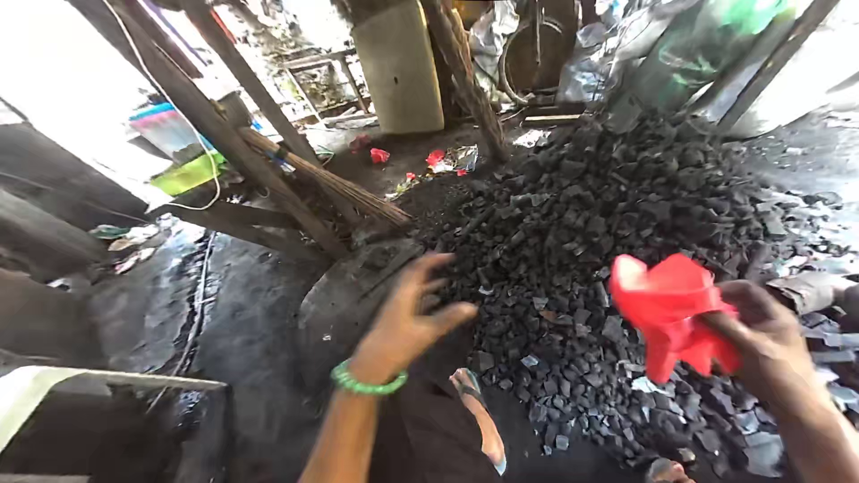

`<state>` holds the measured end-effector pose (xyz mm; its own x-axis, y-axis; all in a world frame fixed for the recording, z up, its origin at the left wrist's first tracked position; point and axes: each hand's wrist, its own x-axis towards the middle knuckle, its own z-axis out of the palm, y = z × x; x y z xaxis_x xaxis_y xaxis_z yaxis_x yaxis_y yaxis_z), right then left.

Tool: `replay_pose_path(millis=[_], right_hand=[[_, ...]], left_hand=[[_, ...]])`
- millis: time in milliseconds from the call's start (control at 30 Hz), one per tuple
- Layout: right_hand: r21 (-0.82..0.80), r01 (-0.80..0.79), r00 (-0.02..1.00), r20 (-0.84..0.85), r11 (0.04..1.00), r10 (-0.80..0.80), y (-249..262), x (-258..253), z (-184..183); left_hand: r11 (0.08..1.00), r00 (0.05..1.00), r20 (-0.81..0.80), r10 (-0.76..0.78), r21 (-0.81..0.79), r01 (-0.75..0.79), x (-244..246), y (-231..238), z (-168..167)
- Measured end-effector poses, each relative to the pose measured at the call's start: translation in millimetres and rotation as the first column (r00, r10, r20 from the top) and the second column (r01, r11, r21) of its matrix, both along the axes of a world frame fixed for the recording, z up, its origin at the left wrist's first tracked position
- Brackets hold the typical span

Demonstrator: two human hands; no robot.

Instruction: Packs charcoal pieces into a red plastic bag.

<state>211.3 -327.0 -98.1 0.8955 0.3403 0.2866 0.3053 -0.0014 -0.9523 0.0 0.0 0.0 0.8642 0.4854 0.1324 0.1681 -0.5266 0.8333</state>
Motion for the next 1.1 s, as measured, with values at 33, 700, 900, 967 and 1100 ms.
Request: replay_pose_path(millis=[33, 700, 900, 967, 1100], right_hand=[[0.076, -0.072, 0.997, -0.035, 0.995, 0.075, 12, -5, -3], [-0.553, -0.405, 0.91, -0.317, 0.728, 0.266, 134, 77, -159], [-0.899, -0.438, 0.836, -0.397, 0.024, 0.379, 183, 55, -198], [-0.916, -0.399, 0.842, -0.386, -0.046, 0.378, 190, 51, -198], [-0.911, -0.395, 0.867, -0.326, 0.121, 0.377, 178, 51, -194]], left_hand=[[0.988, 0.988, -0.026, -0.151, 0.031, 0.152, 22, -14, 1], [0.745, 0.795, 0.333, 0.507, -0.634, -0.209, 96, 36, 3], [0.916, 0.934, 0.21, 0.289, -0.344, -0.206, 93, 30, -13], [0.939, 0.947, 0.214, 0.241, -0.298, -0.172, 95, 30, -14], [0.971, 0.963, 0.191, 0.189, -0.186, -0.153, 101, 23, -14]])
